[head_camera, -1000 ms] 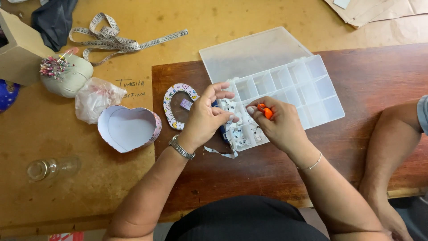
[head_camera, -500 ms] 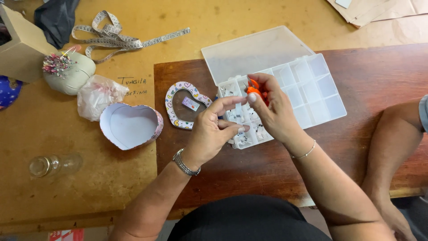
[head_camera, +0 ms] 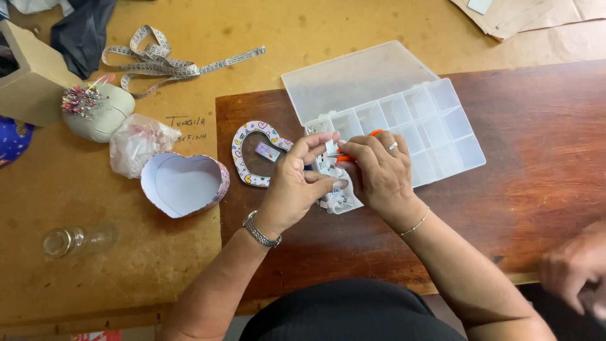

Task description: Sorting small white sewing components into a plastic organizer box on a wooden work table.

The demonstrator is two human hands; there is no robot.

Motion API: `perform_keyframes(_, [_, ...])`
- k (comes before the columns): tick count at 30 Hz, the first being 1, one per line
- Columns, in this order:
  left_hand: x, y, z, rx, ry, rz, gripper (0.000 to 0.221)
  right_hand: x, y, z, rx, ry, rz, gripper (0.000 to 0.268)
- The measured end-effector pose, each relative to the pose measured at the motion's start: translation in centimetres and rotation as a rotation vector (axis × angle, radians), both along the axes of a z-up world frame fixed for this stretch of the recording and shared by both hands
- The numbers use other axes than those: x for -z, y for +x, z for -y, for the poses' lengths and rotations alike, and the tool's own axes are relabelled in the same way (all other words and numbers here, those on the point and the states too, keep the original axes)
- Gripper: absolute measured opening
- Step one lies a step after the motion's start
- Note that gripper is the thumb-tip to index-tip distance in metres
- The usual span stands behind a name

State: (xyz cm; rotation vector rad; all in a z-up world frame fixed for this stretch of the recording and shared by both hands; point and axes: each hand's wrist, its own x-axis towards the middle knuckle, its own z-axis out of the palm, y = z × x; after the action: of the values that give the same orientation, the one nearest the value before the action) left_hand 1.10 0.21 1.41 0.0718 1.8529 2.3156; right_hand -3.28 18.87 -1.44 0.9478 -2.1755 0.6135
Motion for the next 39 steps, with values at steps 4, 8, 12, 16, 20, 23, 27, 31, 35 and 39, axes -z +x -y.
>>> perform_keyframes(4, [1.6, -0.7, 0.6, -0.004, -0.07, 0.029, 0.076, -0.5, 0.7, -0.6, 0.033, -0.044, 0.118, 0.021])
perform_keyframes(8, [4.3, -2.9, 1.1, -0.01, -0.107, 0.089, 0.074, -1.2, 1.2, -1.0, 0.082, -0.095, 0.256, 0.031])
perform_keyframes(12, [4.4, -3.0, 1.3, -0.018, -0.06, 0.11, 0.079, -2.4, 2.3, -1.0, 0.149, -0.209, 0.569, 0.036])
perform_keyframes(16, [3.2, -2.5, 0.9, -0.026, -0.091, 0.108, 0.076, -2.9, 2.2, -0.8, 0.202, -0.254, 0.823, 0.02])
perform_keyframes(20, [-0.3, -1.0, -0.2, -0.069, -0.214, -0.005, 0.07, -5.2, 2.0, 0.6, 0.195, -0.323, 1.134, 0.014])
perform_keyframes(23, [-1.1, -0.1, -0.8, -0.096, -0.258, -0.058, 0.057, -3.7, 1.0, 0.9, 0.096, -0.42, 1.232, 0.01])
perform_keyframes(27, [1.0, 1.0, -0.7, -0.074, -0.116, 0.033, 0.037, -4.8, 0.3, 1.3, 0.0, -0.579, 1.219, 0.003])
perform_keyframes(31, [-0.3, 1.6, -0.9, -0.034, -0.111, 0.046, 0.044, -4.4, 0.4, 0.8, -0.022, -0.599, 1.206, 0.004])
perform_keyframes(35, [0.0, 1.5, -0.4, -0.042, 0.02, -0.026, 0.056, -1.9, 1.3, -1.0, -0.124, -0.496, 0.872, 0.043])
perform_keyframes(39, [-0.7, 1.4, -0.4, -0.029, 0.043, -0.036, 0.06, 0.2, 1.6, -2.2, -0.022, -0.142, 0.209, 0.036])
